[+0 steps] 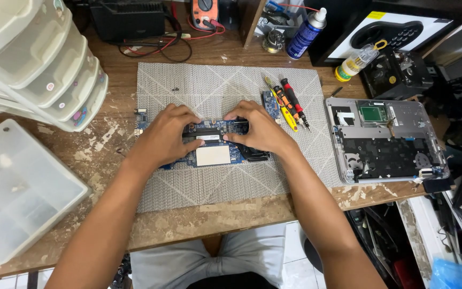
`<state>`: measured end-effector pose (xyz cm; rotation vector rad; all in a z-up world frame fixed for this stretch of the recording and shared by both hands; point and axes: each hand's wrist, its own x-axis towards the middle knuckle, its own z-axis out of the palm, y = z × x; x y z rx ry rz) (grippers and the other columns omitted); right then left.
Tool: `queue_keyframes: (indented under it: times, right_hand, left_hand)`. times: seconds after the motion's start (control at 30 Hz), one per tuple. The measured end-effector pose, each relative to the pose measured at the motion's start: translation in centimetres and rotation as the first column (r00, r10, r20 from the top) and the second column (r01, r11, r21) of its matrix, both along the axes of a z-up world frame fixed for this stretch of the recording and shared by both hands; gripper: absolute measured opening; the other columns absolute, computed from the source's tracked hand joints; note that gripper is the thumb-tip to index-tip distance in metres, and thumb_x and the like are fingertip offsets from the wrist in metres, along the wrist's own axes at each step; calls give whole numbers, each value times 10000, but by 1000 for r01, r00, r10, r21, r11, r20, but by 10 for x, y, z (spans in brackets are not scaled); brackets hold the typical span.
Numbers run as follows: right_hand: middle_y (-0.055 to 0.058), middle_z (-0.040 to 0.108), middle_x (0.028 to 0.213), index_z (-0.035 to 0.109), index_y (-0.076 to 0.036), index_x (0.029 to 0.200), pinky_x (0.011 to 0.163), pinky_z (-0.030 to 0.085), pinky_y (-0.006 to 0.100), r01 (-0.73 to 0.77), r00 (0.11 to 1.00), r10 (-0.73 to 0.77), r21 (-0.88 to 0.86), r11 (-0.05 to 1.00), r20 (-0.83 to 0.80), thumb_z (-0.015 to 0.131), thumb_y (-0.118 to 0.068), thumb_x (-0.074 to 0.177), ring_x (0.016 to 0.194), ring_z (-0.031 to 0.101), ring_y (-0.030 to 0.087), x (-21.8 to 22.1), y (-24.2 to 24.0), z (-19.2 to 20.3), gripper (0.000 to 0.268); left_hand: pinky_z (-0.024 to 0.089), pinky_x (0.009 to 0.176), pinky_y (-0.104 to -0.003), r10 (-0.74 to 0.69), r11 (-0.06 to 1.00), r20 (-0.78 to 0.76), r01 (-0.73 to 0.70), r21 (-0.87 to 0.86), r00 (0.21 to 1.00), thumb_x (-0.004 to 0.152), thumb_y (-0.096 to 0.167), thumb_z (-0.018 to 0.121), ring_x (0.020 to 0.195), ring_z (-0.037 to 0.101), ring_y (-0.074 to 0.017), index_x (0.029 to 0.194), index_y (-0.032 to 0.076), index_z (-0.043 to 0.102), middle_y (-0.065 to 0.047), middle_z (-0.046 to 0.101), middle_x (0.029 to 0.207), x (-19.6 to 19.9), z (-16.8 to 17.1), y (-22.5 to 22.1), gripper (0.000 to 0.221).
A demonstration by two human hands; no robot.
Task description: The person works on a disassembled laptop motherboard on an anti-static mat, first seating a memory module and repositioning the cooling fan and heatsink assembly by hand. They then use a screwdriver to drive screws on the board, steadying components with the other hand, and finish by pressing a connector into place on the board.
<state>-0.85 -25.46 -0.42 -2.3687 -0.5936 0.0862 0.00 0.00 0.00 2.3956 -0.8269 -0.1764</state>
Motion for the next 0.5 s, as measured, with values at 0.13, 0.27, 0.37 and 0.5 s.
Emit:
queue_keyframes:
  times: [0.13,0.27,0.37,0.5]
  right_hand:
    - [176,676,985,731,42,1114,919,475,521,10,1000,-10,1,1000,-7,871,-136,741,1026,614,370,-1,2,1,436]
    - [188,666,1002,729,45,1116,910,495,504,22,1000,-22,14,1000,-21,864,-119,749,1021,614,371,-4,4,5,424]
    - [199,659,1019,735,45,1096,896,506,507,27,1000,-27,25,999,-1,875,-115,731,1010,618,379,-4,3,3,422]
    - [197,650,1018,743,38,1076,886,522,493,43,999,-44,29,999,28,889,-97,712,1002,629,364,-4,3,3,415]
  left_hand:
    - [516,938,-385,7,1000,6,-7,-7,1000,793,202,857,1066,629,-280,1153,5,738,-151,727,1077,2,-6,1,428]
    - [507,946,-390,17,1000,0,-17,-27,1000,783,190,861,1059,619,-283,1146,9,747,-145,726,1065,2,-6,-1,421]
    - [504,950,-390,21,999,-4,-21,-31,1000,782,189,861,1058,619,-281,1141,13,751,-141,728,1063,3,-8,0,415]
    - [503,960,-396,25,1000,-2,-25,-18,1000,781,193,863,1062,620,-281,1138,14,754,-142,729,1063,4,-10,1,414]
